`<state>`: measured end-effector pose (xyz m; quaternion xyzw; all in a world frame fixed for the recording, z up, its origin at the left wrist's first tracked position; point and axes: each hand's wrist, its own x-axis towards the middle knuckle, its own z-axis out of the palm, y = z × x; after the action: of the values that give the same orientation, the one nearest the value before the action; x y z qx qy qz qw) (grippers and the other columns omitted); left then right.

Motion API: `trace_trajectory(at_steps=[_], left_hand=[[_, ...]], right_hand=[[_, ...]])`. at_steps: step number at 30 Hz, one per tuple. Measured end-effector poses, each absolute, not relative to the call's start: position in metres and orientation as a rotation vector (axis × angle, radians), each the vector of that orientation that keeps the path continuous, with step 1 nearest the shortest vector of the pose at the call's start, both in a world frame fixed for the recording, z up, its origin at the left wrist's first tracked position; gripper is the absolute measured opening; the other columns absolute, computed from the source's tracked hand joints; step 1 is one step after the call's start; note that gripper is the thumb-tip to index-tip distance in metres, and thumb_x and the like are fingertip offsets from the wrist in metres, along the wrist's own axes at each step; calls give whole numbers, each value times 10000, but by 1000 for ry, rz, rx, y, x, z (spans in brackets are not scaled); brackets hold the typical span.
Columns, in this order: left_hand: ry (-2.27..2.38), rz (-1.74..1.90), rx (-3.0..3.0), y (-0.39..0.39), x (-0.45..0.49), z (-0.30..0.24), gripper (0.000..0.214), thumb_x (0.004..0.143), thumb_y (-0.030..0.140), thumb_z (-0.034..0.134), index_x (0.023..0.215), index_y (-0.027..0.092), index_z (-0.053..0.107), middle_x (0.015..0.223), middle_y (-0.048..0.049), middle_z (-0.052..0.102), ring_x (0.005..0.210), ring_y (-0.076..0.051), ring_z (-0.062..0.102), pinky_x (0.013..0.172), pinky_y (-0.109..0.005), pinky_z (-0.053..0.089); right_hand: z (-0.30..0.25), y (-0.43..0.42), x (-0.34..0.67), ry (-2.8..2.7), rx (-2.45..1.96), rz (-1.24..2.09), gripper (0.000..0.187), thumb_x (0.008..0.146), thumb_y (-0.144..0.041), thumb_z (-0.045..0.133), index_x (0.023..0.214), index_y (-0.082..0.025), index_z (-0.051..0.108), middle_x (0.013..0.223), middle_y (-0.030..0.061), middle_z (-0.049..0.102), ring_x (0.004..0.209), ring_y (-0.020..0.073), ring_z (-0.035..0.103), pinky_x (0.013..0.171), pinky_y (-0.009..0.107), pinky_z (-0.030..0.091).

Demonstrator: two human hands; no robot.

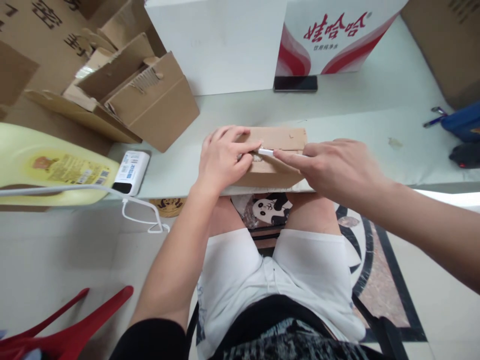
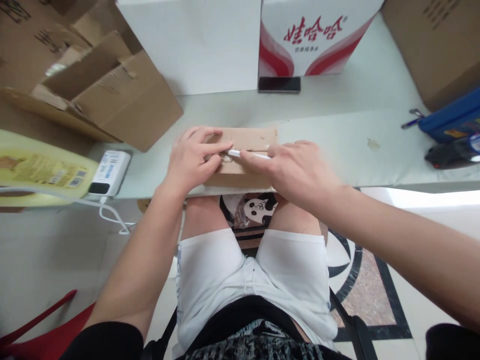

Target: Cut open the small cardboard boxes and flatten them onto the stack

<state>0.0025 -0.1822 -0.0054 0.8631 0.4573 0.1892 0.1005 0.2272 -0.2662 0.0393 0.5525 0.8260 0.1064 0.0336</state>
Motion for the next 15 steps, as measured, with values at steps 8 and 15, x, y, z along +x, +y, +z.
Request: trace_trajectory(at_steps=[8,15], left_hand=[[1365,549,2542,-184,5,-4,377,934,273,550,1176,438,788,1418,40,666,1358,-303,535,1168,-545,388],[1347,576,2525,-185,4,-6,368,941,295,546,1174,452,783,1413,50,660,1362,-301,516,1198,-549,353]], right_hand=[[50,-269,241,2530,1650,319,663,852,-93,559,1399,-464,618,655,6,590,498,126,350,582,300,188],[58,-274,247,2418,1596,415,628,905,-128,535,1445,-440,603,662,0,618,489,130,339,518,282,198]])
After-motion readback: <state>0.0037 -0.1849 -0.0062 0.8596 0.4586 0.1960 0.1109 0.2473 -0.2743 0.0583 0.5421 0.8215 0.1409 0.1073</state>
